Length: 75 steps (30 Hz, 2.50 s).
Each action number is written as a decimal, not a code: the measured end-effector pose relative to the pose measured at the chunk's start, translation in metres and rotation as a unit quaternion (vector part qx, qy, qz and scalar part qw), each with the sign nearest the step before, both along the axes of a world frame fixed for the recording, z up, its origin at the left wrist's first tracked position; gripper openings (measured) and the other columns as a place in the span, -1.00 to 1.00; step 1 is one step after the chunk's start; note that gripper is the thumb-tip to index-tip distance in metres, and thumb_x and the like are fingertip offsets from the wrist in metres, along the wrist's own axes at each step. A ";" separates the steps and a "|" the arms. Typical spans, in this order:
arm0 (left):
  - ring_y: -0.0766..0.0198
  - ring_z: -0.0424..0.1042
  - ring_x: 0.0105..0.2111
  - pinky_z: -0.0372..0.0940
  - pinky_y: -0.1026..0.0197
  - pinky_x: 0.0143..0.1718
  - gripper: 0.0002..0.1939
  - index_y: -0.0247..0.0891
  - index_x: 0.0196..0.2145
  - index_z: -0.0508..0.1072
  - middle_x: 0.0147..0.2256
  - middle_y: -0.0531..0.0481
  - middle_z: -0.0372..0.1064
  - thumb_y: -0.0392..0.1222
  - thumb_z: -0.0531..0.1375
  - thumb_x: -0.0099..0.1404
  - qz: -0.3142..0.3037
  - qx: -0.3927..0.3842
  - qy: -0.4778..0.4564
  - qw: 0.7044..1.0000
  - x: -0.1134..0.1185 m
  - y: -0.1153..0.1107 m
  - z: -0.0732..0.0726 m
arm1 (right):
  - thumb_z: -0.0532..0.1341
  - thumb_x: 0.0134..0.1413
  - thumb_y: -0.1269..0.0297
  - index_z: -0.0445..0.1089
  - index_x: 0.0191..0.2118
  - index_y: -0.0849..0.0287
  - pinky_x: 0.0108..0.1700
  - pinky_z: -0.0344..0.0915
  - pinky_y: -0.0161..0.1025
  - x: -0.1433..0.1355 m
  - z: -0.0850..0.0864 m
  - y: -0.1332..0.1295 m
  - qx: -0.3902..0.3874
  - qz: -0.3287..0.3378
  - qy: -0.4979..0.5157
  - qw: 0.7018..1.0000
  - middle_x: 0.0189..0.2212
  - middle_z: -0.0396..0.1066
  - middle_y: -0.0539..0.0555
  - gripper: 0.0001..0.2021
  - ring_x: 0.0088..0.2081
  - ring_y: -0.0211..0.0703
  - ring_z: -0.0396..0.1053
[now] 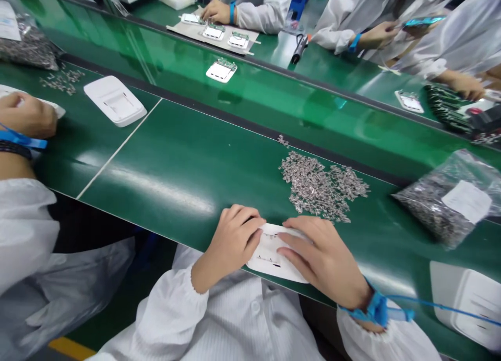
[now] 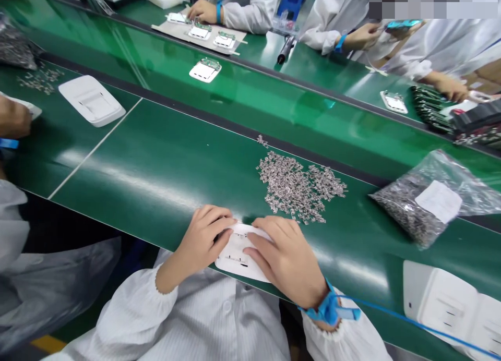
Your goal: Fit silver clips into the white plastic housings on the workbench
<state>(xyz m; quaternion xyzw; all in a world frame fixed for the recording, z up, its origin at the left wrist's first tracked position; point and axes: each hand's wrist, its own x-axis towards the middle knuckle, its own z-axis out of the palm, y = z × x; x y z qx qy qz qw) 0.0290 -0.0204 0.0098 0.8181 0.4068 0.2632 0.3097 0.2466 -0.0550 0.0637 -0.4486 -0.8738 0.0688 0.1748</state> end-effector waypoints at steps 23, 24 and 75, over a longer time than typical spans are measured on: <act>0.18 0.34 -0.13 0.17 0.05 -0.13 -0.86 -0.25 -0.14 0.49 -0.21 0.00 0.49 -0.25 0.18 0.36 0.051 0.127 0.046 0.989 0.010 -0.009 0.002 | 0.17 0.29 0.37 0.51 -0.06 0.14 0.05 0.10 0.12 0.000 -0.023 -0.013 0.003 -0.015 0.092 0.996 0.09 0.41 0.15 -0.80 0.13 0.15 0.25; 0.19 0.34 -0.14 0.17 0.05 -0.14 -0.86 -0.25 -0.15 0.49 -0.21 0.00 0.49 -0.25 0.18 0.36 0.056 0.131 0.050 0.989 0.011 -0.010 0.002 | 0.17 0.29 0.38 0.52 -0.08 0.14 0.04 0.10 0.13 -0.001 -0.025 -0.014 0.005 -0.019 0.098 0.995 0.09 0.41 0.15 -0.80 0.13 0.16 0.25; 0.12 0.26 -0.07 0.22 0.01 -0.05 -0.72 -0.22 -0.05 0.37 -0.04 -0.06 0.34 -0.33 0.11 0.28 -0.114 0.035 0.053 0.991 0.028 -0.003 0.001 | 0.07 0.37 0.28 0.41 -0.27 0.18 -0.18 0.34 -0.14 0.089 -0.050 0.033 0.017 -0.167 -0.031 0.985 -0.33 0.43 0.13 -0.78 -0.26 -0.09 0.38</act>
